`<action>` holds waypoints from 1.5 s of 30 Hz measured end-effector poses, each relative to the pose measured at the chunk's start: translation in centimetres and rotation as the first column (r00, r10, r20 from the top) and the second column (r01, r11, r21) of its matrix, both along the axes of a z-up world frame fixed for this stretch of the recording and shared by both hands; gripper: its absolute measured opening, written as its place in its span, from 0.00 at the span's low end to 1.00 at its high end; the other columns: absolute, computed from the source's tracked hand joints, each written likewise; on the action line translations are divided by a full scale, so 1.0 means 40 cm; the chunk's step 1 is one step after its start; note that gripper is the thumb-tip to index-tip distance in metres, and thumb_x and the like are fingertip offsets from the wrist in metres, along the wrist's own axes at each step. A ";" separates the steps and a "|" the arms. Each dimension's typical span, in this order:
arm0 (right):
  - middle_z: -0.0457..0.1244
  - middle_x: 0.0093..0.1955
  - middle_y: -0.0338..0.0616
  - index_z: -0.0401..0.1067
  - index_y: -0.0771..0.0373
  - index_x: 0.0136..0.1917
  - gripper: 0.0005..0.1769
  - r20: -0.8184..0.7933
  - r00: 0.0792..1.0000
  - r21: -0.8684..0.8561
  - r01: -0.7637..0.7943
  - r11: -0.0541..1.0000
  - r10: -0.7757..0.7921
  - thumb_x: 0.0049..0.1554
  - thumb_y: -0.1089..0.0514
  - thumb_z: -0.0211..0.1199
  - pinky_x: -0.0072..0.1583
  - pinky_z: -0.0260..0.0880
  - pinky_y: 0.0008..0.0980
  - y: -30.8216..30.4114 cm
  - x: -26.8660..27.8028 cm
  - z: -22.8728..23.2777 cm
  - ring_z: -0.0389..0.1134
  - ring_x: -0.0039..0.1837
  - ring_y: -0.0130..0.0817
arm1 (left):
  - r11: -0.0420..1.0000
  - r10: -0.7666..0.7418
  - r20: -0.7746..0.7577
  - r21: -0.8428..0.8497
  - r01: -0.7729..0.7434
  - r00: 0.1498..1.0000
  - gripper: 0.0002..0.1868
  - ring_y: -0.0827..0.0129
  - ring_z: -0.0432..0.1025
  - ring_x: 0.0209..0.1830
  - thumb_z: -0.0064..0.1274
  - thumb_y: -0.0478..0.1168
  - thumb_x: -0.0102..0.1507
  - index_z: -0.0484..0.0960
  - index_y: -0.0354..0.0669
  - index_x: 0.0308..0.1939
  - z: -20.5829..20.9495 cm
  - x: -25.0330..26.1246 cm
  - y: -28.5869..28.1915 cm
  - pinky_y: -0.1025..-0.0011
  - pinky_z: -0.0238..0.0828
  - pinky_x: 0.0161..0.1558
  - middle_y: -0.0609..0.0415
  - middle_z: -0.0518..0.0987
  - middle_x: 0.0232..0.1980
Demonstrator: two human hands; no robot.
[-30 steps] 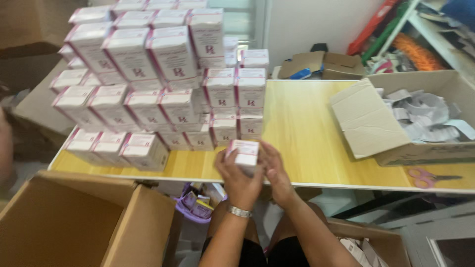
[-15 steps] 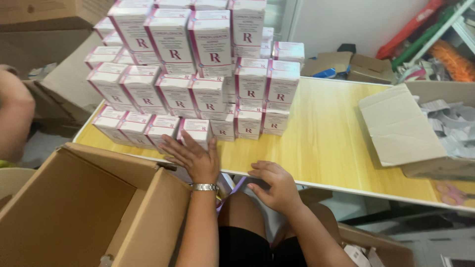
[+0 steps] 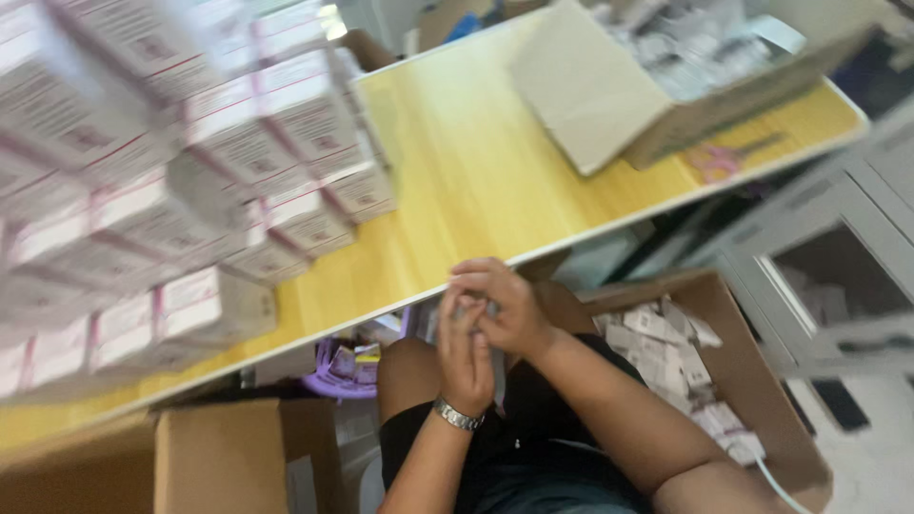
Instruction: The person repeatedly picks up small white boxes, opens them, places a plastic bottle inside, and closes the box. They then place the completed box into a larger cardboard box on the floor. The process is repeated multiple times.
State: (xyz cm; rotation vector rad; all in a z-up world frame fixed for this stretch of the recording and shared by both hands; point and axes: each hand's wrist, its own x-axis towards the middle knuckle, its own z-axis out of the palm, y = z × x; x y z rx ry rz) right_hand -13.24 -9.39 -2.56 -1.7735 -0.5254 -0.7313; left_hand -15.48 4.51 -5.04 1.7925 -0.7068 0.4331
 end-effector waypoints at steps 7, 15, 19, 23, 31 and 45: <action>0.68 0.55 0.49 0.74 0.64 0.60 0.16 -0.384 0.684 -0.199 0.595 0.779 -0.621 0.58 0.64 0.63 0.55 0.73 0.35 -0.534 -0.187 -0.387 0.72 0.53 0.38 | 0.639 -0.619 -0.453 0.184 0.747 0.641 0.23 0.56 0.71 0.67 0.57 0.36 0.63 0.76 0.40 0.63 0.040 -0.009 -0.226 0.64 0.68 0.65 0.45 0.77 0.64; 0.70 0.51 0.54 0.75 0.61 0.62 0.19 -0.832 0.199 -0.236 0.719 0.654 -0.519 0.58 0.56 0.65 0.51 0.71 0.36 -0.737 -0.535 -0.823 0.71 0.50 0.39 | 0.604 -0.628 -0.770 -0.574 0.552 -0.113 0.22 0.62 0.71 0.63 0.54 0.37 0.66 0.73 0.45 0.65 -0.143 -0.024 -0.605 0.61 0.70 0.62 0.52 0.77 0.62; 0.69 0.53 0.52 0.73 0.54 0.66 0.26 -0.999 -0.051 -0.032 0.807 0.590 0.015 0.54 0.54 0.67 0.50 0.69 0.45 -0.670 -0.575 -0.871 0.67 0.53 0.43 | 0.759 -0.616 -0.707 -0.650 -0.022 -0.346 0.17 0.59 0.75 0.55 0.51 0.43 0.67 0.73 0.48 0.60 -0.302 -0.032 -0.779 0.60 0.73 0.55 0.52 0.78 0.56; 0.62 0.64 0.55 0.69 0.52 0.72 0.31 -0.932 -0.024 0.124 0.917 0.380 0.361 0.57 0.51 0.67 0.54 0.69 0.55 -0.627 -0.553 -0.896 0.64 0.61 0.54 | 0.877 -0.446 -0.755 -0.476 -0.066 -0.480 0.15 0.58 0.76 0.47 0.51 0.42 0.66 0.73 0.52 0.58 -0.471 -0.032 -0.789 0.62 0.73 0.48 0.52 0.79 0.50; 0.60 0.72 0.54 0.56 0.66 0.76 0.55 -0.937 -0.088 -0.333 0.529 0.781 -0.339 0.42 0.51 0.81 0.70 0.63 0.36 -0.642 -0.539 -0.936 0.62 0.72 0.45 | 0.924 -0.380 -0.852 -0.332 -0.189 -0.360 0.16 0.63 0.75 0.42 0.49 0.45 0.65 0.73 0.47 0.56 -0.617 0.032 -0.759 0.63 0.72 0.45 0.52 0.80 0.45; 0.54 0.75 0.42 0.57 0.54 0.76 0.31 -0.763 0.468 0.161 0.805 -0.571 0.445 0.62 0.44 0.50 0.74 0.49 0.63 -0.670 -0.451 -0.993 0.54 0.74 0.47 | 0.953 -0.301 -0.880 -0.284 -0.101 -0.367 0.12 0.66 0.73 0.42 0.51 0.45 0.65 0.75 0.50 0.51 -0.746 -0.016 -0.733 0.65 0.70 0.46 0.56 0.80 0.44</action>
